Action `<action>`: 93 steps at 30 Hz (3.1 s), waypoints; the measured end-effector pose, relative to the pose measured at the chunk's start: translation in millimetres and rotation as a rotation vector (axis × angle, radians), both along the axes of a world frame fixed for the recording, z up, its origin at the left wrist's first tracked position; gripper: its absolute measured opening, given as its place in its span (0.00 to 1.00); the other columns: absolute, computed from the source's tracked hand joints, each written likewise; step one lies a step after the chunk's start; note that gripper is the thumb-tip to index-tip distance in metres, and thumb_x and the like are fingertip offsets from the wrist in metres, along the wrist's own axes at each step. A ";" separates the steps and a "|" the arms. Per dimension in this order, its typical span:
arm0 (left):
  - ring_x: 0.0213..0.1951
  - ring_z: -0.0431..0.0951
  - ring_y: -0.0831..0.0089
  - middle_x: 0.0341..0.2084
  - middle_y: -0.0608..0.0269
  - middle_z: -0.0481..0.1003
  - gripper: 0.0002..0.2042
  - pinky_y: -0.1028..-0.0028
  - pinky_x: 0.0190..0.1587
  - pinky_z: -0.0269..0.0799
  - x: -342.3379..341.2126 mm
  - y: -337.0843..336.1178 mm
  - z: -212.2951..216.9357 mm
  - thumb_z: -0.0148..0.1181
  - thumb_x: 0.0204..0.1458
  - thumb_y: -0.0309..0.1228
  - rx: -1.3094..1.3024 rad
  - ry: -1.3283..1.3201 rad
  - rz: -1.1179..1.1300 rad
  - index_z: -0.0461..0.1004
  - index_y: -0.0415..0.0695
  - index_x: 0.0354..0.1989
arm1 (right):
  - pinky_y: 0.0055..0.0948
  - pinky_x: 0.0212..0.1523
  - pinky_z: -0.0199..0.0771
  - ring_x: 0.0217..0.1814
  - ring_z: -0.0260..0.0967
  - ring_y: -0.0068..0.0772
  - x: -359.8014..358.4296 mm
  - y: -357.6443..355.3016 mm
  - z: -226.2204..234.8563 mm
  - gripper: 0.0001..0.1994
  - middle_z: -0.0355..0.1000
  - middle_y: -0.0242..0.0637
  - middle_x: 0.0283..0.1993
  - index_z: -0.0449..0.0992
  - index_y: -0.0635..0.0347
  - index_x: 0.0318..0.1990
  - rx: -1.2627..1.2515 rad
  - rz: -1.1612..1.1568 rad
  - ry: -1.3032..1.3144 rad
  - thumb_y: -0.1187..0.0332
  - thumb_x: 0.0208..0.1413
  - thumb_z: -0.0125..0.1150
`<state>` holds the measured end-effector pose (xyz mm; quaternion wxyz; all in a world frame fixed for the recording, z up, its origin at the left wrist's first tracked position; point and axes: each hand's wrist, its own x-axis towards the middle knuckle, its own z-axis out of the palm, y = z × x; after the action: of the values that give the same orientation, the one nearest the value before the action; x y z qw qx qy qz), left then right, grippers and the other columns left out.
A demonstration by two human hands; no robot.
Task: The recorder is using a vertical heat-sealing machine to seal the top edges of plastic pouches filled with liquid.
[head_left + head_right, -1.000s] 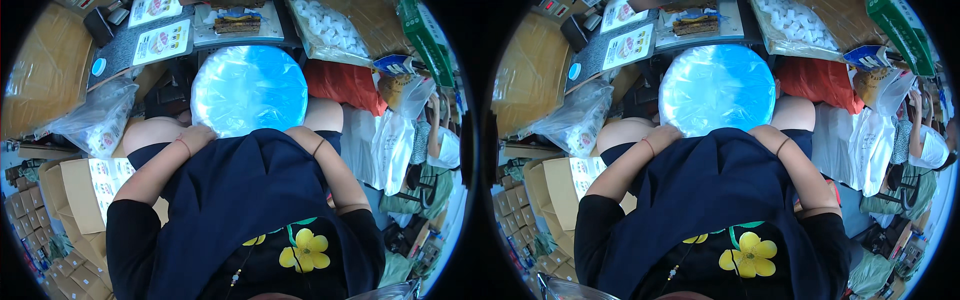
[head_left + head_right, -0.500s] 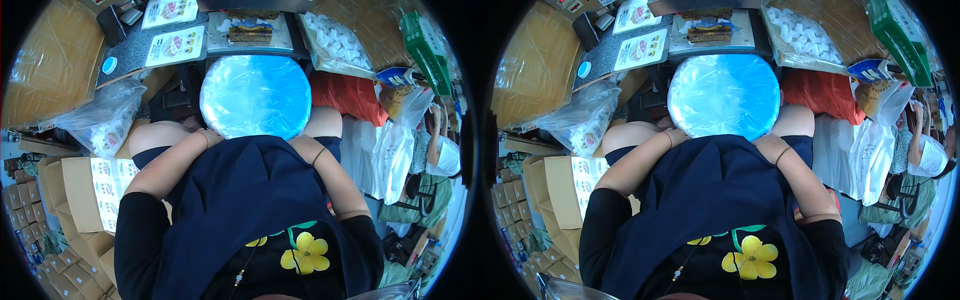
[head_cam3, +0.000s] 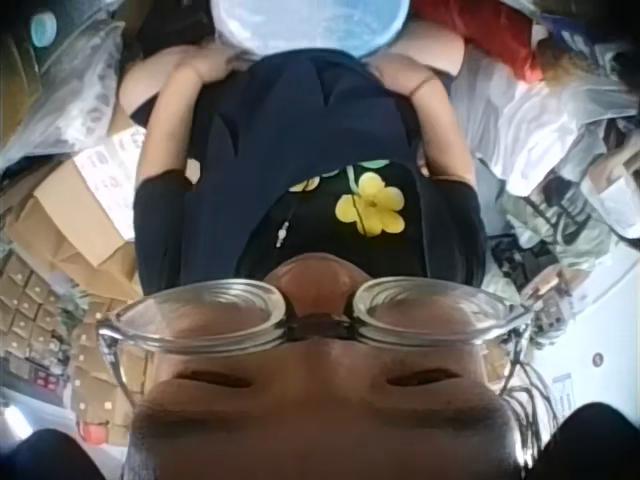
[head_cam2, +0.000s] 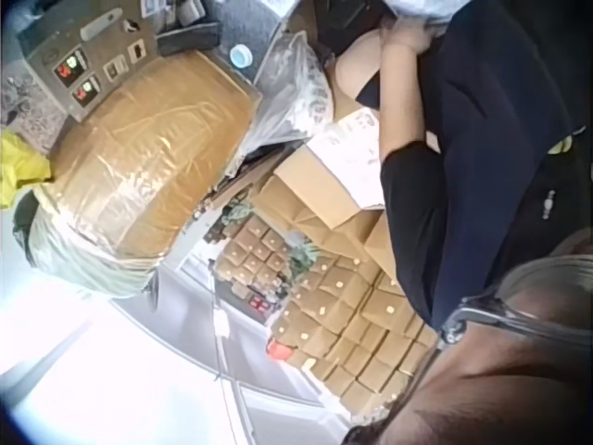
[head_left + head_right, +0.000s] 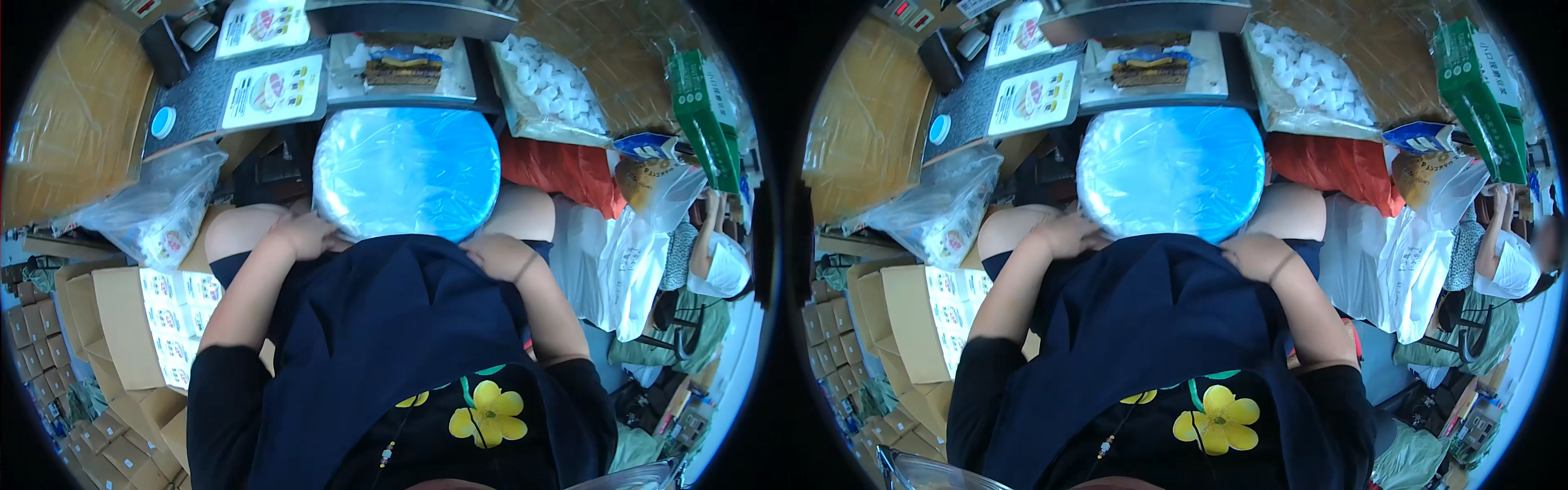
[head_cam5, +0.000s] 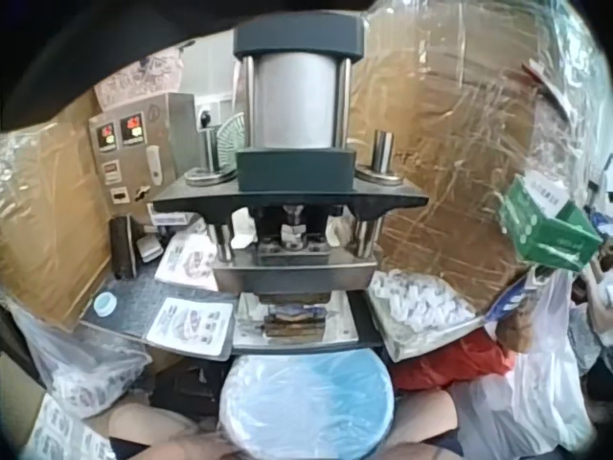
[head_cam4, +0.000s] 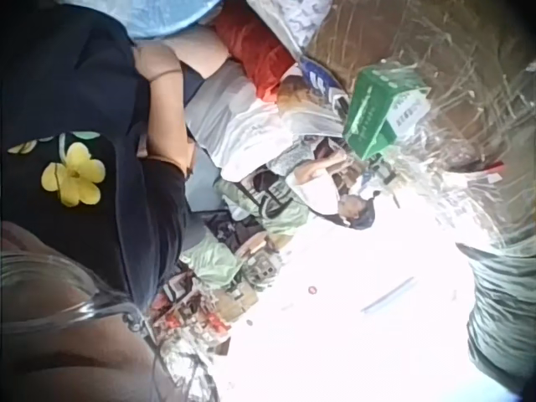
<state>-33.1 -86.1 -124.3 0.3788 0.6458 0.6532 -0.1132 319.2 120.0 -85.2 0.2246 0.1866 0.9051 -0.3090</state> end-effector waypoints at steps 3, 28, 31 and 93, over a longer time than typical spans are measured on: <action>0.61 0.69 0.52 0.57 0.50 0.72 0.20 0.59 0.62 0.64 10.2 -28.0 32.2 0.54 0.60 0.41 0.312 0.103 -0.001 0.71 0.49 0.60 | 0.38 0.49 0.75 0.47 0.77 0.46 2.5 24.1 63.2 0.14 0.79 0.45 0.44 0.78 0.62 0.50 -0.163 -0.006 0.441 0.69 0.59 0.59; 0.23 0.71 0.86 0.22 0.66 0.78 0.13 0.81 0.27 0.68 25.3 88.0 139.8 0.70 0.53 0.37 0.754 -0.683 0.727 0.82 0.37 0.31 | 0.24 0.43 0.70 0.40 0.72 0.26 -131.4 58.9 158.2 0.09 0.75 0.37 0.39 0.77 0.66 0.44 -0.003 -0.302 1.037 0.69 0.63 0.58; 0.26 0.74 0.86 0.23 0.65 0.79 0.15 0.79 0.30 0.71 46.8 93.1 140.2 0.67 0.57 0.39 0.558 -0.976 0.779 0.82 0.36 0.37 | 0.22 0.42 0.72 0.39 0.73 0.26 -148.4 55.6 163.7 0.09 0.76 0.39 0.39 0.78 0.65 0.44 -0.041 -0.262 1.054 0.72 0.58 0.64; 0.30 0.76 0.86 0.29 0.65 0.81 0.10 0.80 0.34 0.72 29.7 86.2 127.3 0.65 0.58 0.32 0.793 -0.896 0.841 0.80 0.35 0.37 | 0.20 0.37 0.69 0.35 0.69 0.18 -156.5 54.4 153.3 0.05 0.75 0.31 0.37 0.78 0.64 0.41 -0.094 -0.359 1.109 0.75 0.60 0.61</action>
<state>-3.4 0.1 3.0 0.3588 0.4132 0.6201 0.5622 162.7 174.4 68.0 -0.3307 0.1371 0.8271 -0.4334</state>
